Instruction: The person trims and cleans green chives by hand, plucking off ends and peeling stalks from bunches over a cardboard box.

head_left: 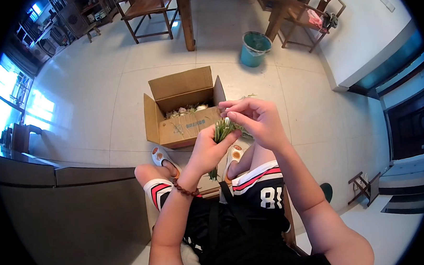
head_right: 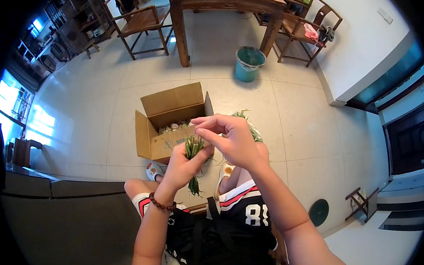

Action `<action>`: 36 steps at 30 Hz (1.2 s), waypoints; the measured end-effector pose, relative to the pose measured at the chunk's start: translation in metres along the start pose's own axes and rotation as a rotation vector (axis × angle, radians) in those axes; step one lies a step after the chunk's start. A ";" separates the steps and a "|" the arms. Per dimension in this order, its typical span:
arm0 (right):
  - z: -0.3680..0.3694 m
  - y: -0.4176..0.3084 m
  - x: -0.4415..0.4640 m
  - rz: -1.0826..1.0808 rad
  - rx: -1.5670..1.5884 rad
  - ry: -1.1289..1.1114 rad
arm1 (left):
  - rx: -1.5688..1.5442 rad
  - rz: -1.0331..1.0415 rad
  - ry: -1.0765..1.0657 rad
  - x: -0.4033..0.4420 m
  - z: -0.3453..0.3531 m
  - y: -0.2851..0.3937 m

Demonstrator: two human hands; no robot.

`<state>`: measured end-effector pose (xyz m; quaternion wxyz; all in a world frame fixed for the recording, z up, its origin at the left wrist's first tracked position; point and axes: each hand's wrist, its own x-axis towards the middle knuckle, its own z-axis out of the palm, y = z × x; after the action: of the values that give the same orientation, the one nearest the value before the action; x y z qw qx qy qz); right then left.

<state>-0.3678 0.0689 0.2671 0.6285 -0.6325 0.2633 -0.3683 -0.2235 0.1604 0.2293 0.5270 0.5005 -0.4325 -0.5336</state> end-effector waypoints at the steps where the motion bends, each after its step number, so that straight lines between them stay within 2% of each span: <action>1: -0.001 -0.001 0.000 0.000 0.000 -0.001 | -0.001 0.000 0.001 -0.001 -0.002 0.001; 3: -0.003 -0.004 0.000 -0.147 -0.256 -0.037 | -0.034 -0.070 -0.012 -0.002 -0.006 0.004; 10: 0.004 -0.002 0.003 -0.104 -0.246 -0.007 | -0.057 -0.056 0.003 0.001 -0.008 0.002; 12: 0.009 -0.006 0.001 0.037 -0.152 0.025 | 0.006 -0.057 -0.003 0.001 -0.009 0.000; 13: 0.009 -0.006 0.002 0.037 -0.152 0.025 | 0.006 -0.057 -0.003 0.002 -0.009 0.001; 15: 0.007 -0.003 0.004 -0.118 -0.431 -0.016 | -0.089 -0.013 -0.002 0.002 -0.007 0.000; 19: 0.002 0.002 0.006 -0.117 -0.395 -0.088 | -0.084 -0.070 0.028 0.005 -0.015 -0.003; 21: 0.005 -0.005 0.006 -0.403 -0.587 0.055 | -0.405 -0.249 0.061 0.008 -0.021 -0.002; 22: 0.005 -0.008 0.008 -0.399 -0.582 0.048 | -0.407 -0.252 0.069 0.011 -0.023 -0.001; 24: 0.002 -0.010 0.013 -0.822 -0.998 -0.217 | -0.873 -0.296 0.162 0.018 -0.028 0.000; 25: 0.002 -0.005 0.015 -0.884 -1.075 -0.356 | -0.983 -0.300 0.141 0.026 -0.034 -0.002; 28: 0.009 -0.002 0.020 -0.921 -1.091 -0.453 | -1.154 -0.343 0.190 0.025 -0.039 0.003; 29: 0.003 0.005 0.026 -0.966 -1.134 -0.461 | -1.158 -0.238 0.008 0.025 -0.043 -0.002; 30: 0.003 0.008 0.029 -0.966 -1.133 -0.464 | -1.159 -0.236 0.010 0.024 -0.039 -0.001; 32: 0.006 0.012 0.035 -0.920 -0.960 -0.399 | -1.098 -0.260 0.160 0.021 -0.024 0.015; 33: 0.005 0.012 0.037 -0.907 -0.962 -0.423 | -1.148 -0.190 0.085 0.020 -0.026 0.012; 36: 0.006 0.011 0.033 -0.871 -0.857 -0.434 | -1.192 -0.159 0.066 0.013 -0.028 0.021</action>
<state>-0.3423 0.0455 0.2611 0.1523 -0.9363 -0.0266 -0.3153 -0.1928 0.1482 0.2455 0.6886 0.1659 -0.0035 -0.7059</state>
